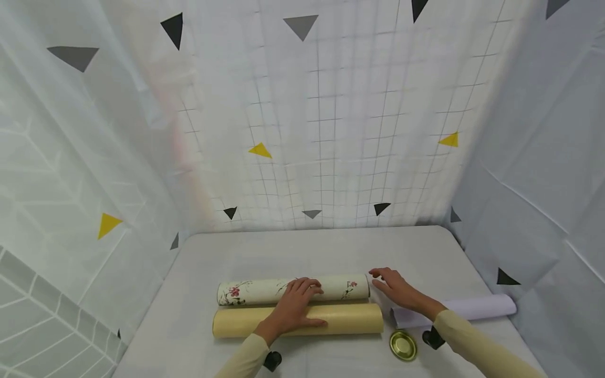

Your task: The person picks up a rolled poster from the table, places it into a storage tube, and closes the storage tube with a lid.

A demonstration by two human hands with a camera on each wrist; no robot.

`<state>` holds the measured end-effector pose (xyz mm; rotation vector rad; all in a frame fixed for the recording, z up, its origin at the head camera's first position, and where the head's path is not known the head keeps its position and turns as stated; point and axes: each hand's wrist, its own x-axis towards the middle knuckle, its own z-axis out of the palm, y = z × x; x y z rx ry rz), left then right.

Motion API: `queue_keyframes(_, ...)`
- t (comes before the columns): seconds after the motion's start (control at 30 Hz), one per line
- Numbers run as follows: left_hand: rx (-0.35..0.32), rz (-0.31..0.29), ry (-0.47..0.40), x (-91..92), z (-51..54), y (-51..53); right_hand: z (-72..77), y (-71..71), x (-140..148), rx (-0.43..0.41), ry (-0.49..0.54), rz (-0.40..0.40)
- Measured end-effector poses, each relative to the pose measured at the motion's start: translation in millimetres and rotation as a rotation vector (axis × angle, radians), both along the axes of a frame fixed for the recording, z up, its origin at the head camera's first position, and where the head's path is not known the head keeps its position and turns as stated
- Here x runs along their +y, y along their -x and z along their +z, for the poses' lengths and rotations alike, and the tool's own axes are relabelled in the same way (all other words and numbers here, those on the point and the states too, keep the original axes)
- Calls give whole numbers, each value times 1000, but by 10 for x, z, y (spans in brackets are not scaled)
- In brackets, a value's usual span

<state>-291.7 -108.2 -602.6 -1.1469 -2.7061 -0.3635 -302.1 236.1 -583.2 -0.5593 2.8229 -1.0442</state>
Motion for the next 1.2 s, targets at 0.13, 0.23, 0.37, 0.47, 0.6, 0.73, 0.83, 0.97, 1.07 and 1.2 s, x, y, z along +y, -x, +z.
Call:
queue_keyframes(0.13, -3, -3, -31, -6, -1, -6, -10, -13, 85, -6, -16, 87)
queue_keyframes(0.23, -3, -6, -65, -7, -8, -8, -13, -13, 149, -35, -23, 117)
queue_keyframes(0.37, 27, -17, -98, 2, -10, -5, -2, -18, 223, -131, -29, 121)
queue_keyframes(0.47, 39, -25, -113, 12, -9, -9, 14, -32, 272, -204, -39, 141)
queue_keyframes(0.6, 18, -29, -120, 25, -11, -25, 31, -56, 328, -300, -43, 204)
queue_keyframes(0.73, -14, -30, -100, 43, -11, -44, 32, -92, 373, -374, -62, 246)
queue_keyframes(0.83, -36, -33, -87, 53, -17, -59, 19, -116, 410, -393, -73, 269)
queue_keyframes(0.97, -62, -41, -84, 60, -22, -76, 1, -136, 446, -366, -104, 317)
queue_keyframes(1.07, -78, -37, -70, 65, -21, -83, -5, -142, 461, -325, -137, 354)
queue_keyframes(1.2, -76, -16, -32, 79, -13, -90, -9, -141, 471, -284, -147, 395)
